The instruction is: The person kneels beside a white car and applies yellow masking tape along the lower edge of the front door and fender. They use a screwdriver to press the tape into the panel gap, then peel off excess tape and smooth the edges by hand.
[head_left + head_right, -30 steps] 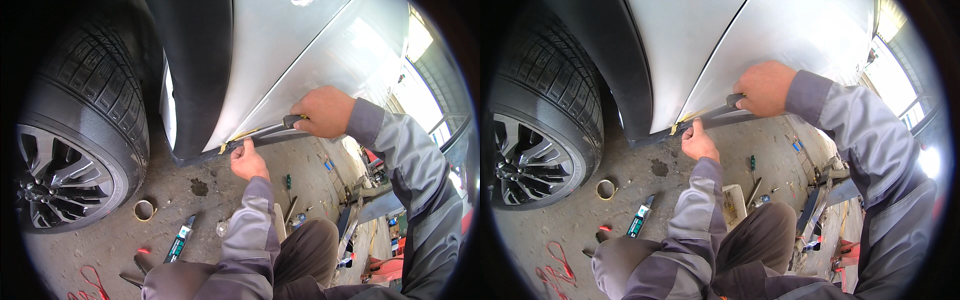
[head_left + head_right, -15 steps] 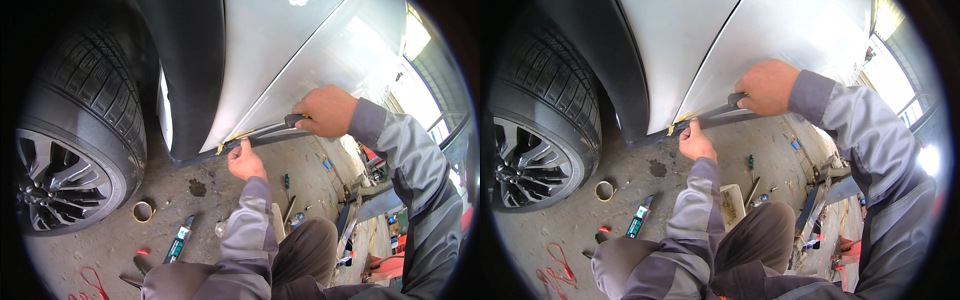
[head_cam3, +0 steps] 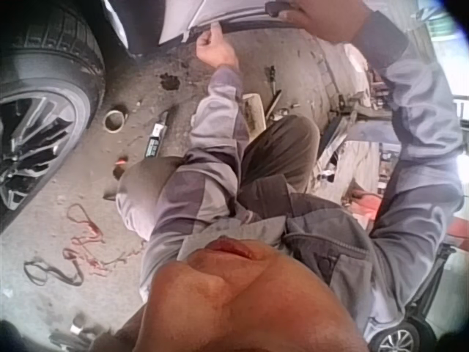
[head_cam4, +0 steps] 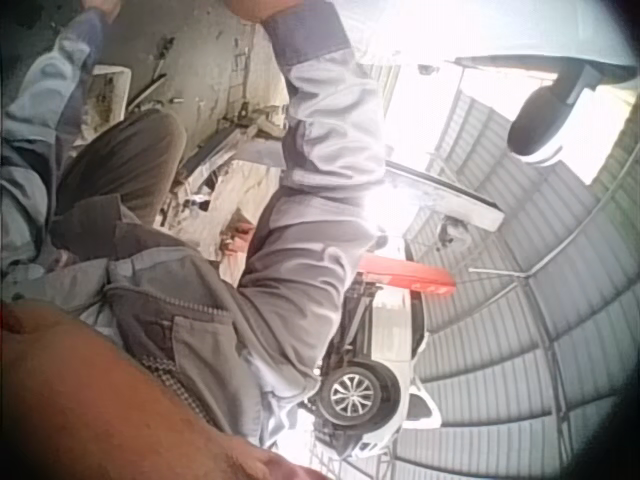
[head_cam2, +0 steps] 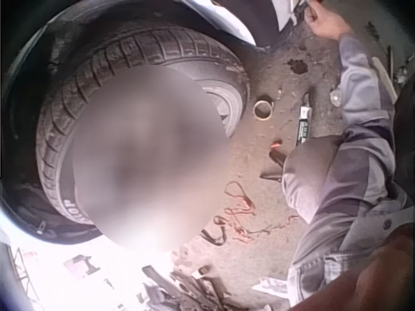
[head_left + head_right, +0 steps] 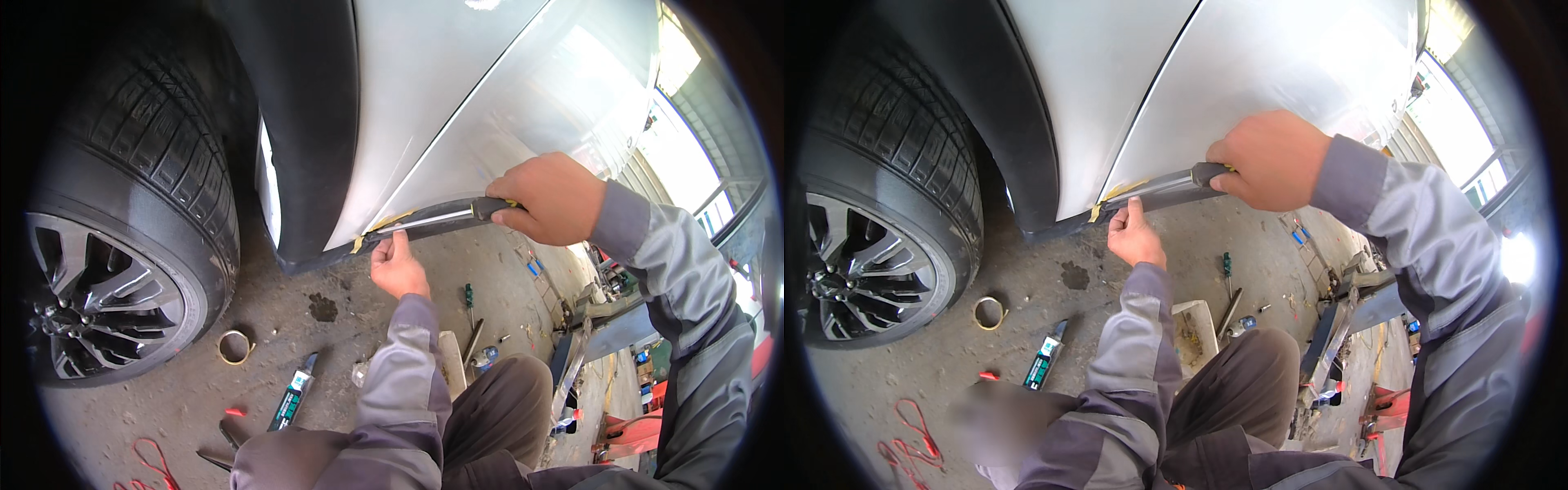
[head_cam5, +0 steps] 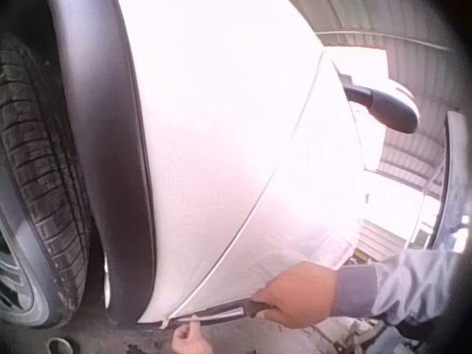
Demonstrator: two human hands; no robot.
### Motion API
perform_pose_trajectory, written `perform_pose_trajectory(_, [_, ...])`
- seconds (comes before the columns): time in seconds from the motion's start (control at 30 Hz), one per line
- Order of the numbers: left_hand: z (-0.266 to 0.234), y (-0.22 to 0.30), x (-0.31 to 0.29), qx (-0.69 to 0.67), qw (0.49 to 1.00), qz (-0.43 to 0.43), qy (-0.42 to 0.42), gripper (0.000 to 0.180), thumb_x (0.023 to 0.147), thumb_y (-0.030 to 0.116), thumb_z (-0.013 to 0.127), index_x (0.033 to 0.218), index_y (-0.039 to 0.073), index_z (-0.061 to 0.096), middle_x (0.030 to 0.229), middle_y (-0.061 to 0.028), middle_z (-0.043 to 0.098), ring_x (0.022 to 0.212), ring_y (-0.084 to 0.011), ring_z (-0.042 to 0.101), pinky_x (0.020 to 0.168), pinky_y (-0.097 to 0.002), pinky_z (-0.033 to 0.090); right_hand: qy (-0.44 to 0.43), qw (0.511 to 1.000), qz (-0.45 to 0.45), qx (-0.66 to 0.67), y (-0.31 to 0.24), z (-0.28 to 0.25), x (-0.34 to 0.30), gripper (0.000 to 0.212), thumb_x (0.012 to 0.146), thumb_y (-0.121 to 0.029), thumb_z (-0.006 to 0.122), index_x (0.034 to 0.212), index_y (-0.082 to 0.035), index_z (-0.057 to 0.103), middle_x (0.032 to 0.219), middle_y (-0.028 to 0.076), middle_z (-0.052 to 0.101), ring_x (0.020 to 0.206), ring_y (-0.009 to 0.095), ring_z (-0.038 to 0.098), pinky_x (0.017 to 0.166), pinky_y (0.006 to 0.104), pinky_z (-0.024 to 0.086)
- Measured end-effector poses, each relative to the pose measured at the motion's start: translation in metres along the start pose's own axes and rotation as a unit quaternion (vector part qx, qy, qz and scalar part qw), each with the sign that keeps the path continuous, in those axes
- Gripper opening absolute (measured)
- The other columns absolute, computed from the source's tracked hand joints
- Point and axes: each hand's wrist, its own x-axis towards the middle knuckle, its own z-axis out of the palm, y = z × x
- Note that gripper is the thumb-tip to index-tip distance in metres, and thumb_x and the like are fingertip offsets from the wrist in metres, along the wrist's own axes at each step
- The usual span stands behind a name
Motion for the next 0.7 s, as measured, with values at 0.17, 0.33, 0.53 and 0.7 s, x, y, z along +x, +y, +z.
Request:
perform_pose_trajectory(0.17, [-0.021,-0.003,0.009,-0.014,0.994,0.029,-0.100,0.019,0.092,0.013,0.080,0.090,-0.003,0.071,0.071,-0.0003,0.065,0.059,-0.0061,0.050,0.053,-0.0246,0.039,0.102,0.991,-0.021,0.083,0.002,0.012,-0.049,0.024,0.093,-0.027,0.067,0.102,-0.005,0.070,0.084,0.017,0.068,0.081,0.040,0.066,0.071,0.0504,0.052])
perform_pose_trajectory(0.33, [-0.024,-0.002,0.020,0.009,0.996,0.028,-0.081,0.026,0.089,0.016,0.083,0.075,-0.001,0.069,0.069,-0.0051,0.069,0.055,-0.0072,0.049,0.050,-0.0256,0.037,0.087,0.980,0.065,0.166,0.006,0.049,-0.115,0.024,0.092,-0.025,0.069,0.106,-0.005,0.069,0.083,0.019,0.067,0.081,0.041,0.065,0.070,0.0504,0.051])
perform_pose_trajectory(0.53, [-0.028,0.002,0.028,0.056,0.994,0.041,-0.085,0.032,0.086,0.015,0.086,0.067,0.000,0.064,0.065,-0.0069,0.066,0.055,-0.0100,0.052,0.052,-0.0282,0.040,0.019,0.942,0.193,0.276,0.019,0.155,-0.160,0.029,0.093,-0.029,0.068,0.101,-0.002,0.070,0.078,0.021,0.066,0.079,0.044,0.064,0.070,0.0496,0.050])
perform_pose_trajectory(0.7, [-0.023,0.002,0.023,0.061,0.994,0.068,-0.063,0.037,0.087,0.017,0.085,0.064,0.002,0.060,0.064,-0.0079,0.065,0.055,-0.0121,0.055,0.053,-0.0293,0.043,-0.041,0.888,0.293,0.353,0.032,0.277,-0.124,0.039,0.095,-0.038,0.065,0.094,0.001,0.072,0.079,0.020,0.069,0.075,0.040,0.067,0.069,0.0481,0.051])
